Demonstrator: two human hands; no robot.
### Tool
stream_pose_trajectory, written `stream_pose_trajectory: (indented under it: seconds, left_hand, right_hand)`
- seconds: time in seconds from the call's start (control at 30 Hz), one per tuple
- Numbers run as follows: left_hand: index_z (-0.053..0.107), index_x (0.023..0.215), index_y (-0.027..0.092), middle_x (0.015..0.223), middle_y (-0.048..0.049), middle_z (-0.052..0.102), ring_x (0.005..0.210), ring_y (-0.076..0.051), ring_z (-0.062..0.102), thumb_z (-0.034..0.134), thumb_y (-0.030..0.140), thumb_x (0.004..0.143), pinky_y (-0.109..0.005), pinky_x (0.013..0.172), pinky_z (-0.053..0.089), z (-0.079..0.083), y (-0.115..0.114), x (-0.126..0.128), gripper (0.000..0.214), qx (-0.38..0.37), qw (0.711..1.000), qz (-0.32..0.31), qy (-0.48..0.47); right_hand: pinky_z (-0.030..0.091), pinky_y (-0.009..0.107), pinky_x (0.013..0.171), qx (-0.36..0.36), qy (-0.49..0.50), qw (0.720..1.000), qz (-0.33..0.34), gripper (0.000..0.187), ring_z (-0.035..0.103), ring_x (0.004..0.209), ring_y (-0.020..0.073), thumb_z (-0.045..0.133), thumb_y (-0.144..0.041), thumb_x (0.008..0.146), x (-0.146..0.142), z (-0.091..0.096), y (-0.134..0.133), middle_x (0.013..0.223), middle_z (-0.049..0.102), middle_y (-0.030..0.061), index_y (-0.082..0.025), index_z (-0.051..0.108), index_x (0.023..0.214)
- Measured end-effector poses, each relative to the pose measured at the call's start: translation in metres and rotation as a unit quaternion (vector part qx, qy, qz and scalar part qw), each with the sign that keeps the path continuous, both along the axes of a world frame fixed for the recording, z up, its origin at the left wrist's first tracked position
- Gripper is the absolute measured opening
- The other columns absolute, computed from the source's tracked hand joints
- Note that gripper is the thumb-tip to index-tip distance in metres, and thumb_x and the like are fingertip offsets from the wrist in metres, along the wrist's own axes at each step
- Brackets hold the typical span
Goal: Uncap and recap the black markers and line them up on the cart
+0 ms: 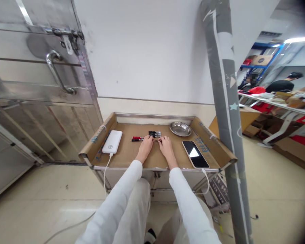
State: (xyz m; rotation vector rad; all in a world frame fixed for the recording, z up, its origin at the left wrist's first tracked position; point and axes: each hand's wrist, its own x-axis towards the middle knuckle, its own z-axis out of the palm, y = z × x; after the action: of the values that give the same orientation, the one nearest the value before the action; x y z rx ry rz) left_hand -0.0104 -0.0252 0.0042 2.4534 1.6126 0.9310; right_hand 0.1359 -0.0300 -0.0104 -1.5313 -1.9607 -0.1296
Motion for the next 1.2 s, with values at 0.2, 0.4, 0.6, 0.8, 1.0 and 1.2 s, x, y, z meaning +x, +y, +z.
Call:
stream_pose_trajectory:
  seconds: [0.2,0.4,0.6,0.8,1.0,1.2]
  left_hand:
    - [0.056,0.091,0.017,0.098,-0.0066,0.059,0.095,-0.017,0.057,0.045,0.016,0.089,-0.033,0.087,0.047,-0.003,0.005,-0.002,0.011,-0.025,0.996,-0.067,-0.044]
    - [0.054,0.102,0.018,0.105,-0.0082,0.061,0.103,-0.018,0.056,0.04,0.011,0.089,-0.036,0.093,0.045,-0.001,0.004,-0.002,0.02,-0.008,0.995,-0.082,-0.063]
    - [0.05,0.118,0.016,0.125,-0.0118,0.053,0.12,-0.022,0.046,0.049,0.02,0.087,-0.041,0.103,0.036,0.006,-0.001,-0.001,0.032,0.024,0.995,-0.094,0.0]
    - [0.059,0.093,0.017,0.1,-0.0075,0.059,0.1,-0.02,0.056,0.05,0.029,0.088,-0.035,0.09,0.044,0.005,-0.002,-0.002,0.016,0.012,0.994,-0.106,0.025]
    - [0.056,0.098,0.017,0.099,-0.0067,0.06,0.095,-0.019,0.056,0.045,0.027,0.091,-0.034,0.088,0.045,0.003,-0.002,-0.002,0.016,0.042,0.997,-0.059,-0.01]
    - [0.056,0.098,0.018,0.097,-0.0062,0.06,0.093,-0.018,0.057,0.044,0.025,0.092,-0.031,0.084,0.045,0.009,-0.008,-0.003,0.015,0.049,0.998,-0.035,-0.02]
  right_hand:
    - [0.039,0.032,0.084,-0.011,0.04,0.997,0.068,0.025,0.051,0.09,0.0201,0.037,-0.017,0.092,-0.001,0.007,-0.005,0.096,0.061,0.0082,-0.018,0.062,0.096]
    - [0.042,0.033,0.082,-0.017,0.042,0.998,0.038,0.031,0.052,0.09,0.021,0.034,-0.019,0.093,-0.003,0.011,-0.01,0.093,0.06,0.0084,-0.019,0.065,0.096]
    - [0.04,0.03,0.08,0.031,0.062,0.996,-0.056,0.03,0.053,0.088,0.0197,0.036,-0.027,0.094,0.001,0.016,-0.017,0.096,0.061,0.009,-0.019,0.065,0.1]
    - [0.037,0.028,0.073,0.006,0.056,0.99,-0.129,0.03,0.057,0.077,0.0182,0.036,-0.026,0.095,0.004,0.017,-0.019,0.088,0.068,0.0074,-0.02,0.065,0.098]
    - [0.038,0.03,0.076,0.004,0.029,0.996,-0.082,0.028,0.059,0.08,0.0191,0.037,-0.025,0.094,-0.001,0.02,-0.021,0.088,0.069,0.0079,-0.02,0.064,0.098]
    - [0.041,0.033,0.092,-0.002,0.071,0.993,0.092,0.039,0.057,0.103,0.0187,0.037,-0.014,0.087,-0.007,0.027,-0.026,0.115,0.063,0.0077,-0.02,0.054,0.122]
